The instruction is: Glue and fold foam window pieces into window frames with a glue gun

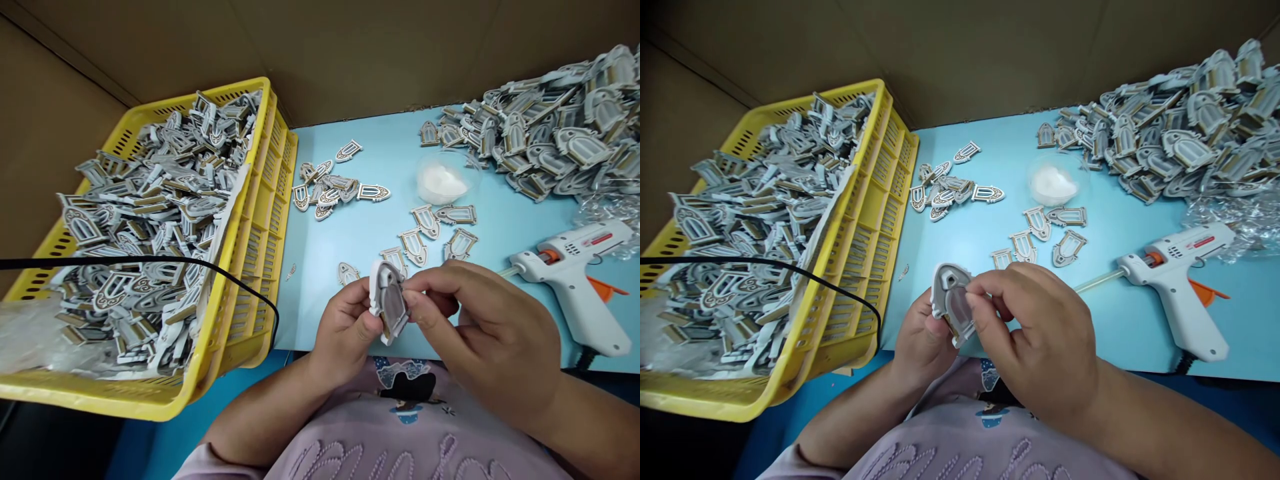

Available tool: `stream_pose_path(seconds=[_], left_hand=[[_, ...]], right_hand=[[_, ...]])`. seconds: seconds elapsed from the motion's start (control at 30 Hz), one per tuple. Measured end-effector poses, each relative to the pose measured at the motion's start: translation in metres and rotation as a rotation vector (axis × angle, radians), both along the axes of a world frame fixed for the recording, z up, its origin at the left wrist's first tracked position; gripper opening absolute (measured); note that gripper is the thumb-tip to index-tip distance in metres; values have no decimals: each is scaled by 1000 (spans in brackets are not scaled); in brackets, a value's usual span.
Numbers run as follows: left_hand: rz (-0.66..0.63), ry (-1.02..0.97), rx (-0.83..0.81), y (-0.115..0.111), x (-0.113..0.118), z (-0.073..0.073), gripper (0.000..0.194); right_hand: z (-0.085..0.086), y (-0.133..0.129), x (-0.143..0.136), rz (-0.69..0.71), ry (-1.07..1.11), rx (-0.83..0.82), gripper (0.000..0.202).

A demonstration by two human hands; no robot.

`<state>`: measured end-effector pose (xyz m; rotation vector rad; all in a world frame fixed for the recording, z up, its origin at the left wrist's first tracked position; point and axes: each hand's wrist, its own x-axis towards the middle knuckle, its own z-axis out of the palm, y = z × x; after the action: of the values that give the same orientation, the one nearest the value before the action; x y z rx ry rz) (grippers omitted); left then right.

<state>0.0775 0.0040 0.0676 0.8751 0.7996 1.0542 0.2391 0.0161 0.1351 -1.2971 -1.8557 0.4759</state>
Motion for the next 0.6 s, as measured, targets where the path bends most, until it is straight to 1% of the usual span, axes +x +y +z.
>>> stream_pose_path(seconds=[0.07, 0.2, 0.27, 0.37, 0.5, 0.6], left_hand=[[34, -20, 1, -1, 0, -1, 49], [6, -95, 25, -1, 0, -3, 43], [-2, -107, 24, -1, 0, -4, 43], [-11, -128, 12, 0, 1, -5, 46], [-68, -198, 8, 2, 2, -4, 37], [-106, -218, 11, 3, 2, -1, 33]], right_hand=[[0, 0, -1, 8, -17, 21, 8], [0, -1, -1, 3, -11, 28, 6], [0, 0, -1, -4, 3, 17, 6], [-1, 2, 0, -16, 61, -72, 7], [-5, 4, 0, -47, 178, -223, 8], [-6, 3, 0, -73, 206, -231, 9]])
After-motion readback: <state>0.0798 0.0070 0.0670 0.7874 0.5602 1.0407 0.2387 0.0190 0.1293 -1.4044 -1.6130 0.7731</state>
